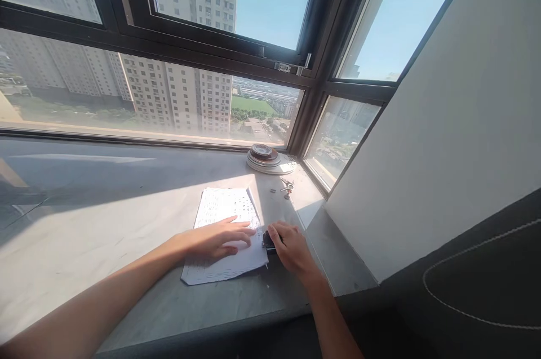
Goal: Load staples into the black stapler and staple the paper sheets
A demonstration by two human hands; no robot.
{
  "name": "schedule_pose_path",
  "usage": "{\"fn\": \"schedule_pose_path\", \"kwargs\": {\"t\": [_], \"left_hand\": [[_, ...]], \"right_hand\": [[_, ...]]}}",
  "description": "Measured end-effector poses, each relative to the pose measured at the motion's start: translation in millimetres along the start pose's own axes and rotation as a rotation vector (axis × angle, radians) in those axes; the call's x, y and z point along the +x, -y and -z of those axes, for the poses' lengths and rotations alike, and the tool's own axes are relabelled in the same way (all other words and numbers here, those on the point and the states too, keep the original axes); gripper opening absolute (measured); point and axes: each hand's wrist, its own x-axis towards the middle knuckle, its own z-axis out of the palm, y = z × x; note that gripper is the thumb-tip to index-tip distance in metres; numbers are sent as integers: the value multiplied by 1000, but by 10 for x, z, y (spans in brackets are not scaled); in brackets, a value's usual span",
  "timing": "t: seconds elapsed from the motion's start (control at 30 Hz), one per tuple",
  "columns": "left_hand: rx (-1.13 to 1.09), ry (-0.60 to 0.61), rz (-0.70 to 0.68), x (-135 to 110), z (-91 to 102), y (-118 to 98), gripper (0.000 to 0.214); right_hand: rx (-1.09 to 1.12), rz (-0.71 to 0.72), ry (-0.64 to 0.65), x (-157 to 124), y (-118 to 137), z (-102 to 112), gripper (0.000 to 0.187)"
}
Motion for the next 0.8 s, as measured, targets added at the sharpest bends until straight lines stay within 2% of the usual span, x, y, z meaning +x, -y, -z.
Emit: {"fn": "schedule_pose_path", "kwargs": {"t": [0.07, 0.3, 0.47, 0.57, 0.63, 0.73, 0.8], "left_hand": [[-13, 32, -23, -9, 43, 16, 31], [-72, 21, -84, 12, 28, 76, 38], [-87, -14, -97, 12, 7, 119, 32], [-57, -10, -84, 8, 7, 106, 31], [-36, -14, -65, -1, 12, 106, 29], [-31, -18, -48, -25, 20, 121, 28], [-39, -27, -38, -37, 19, 118, 27]], "right_hand": [[-122, -48, -49, 23, 60, -68, 53], [-555, -40, -33, -10, 337, -201, 38], [-695, -63, -65, -14, 470, -331, 39], [-661, -48, -10, 11, 462, -266, 39], [-532, -3, 48, 17, 388, -124, 39], [-289, 70, 162, -25, 161, 149, 28], [-222, 114, 237, -91, -32, 291, 26]]}}
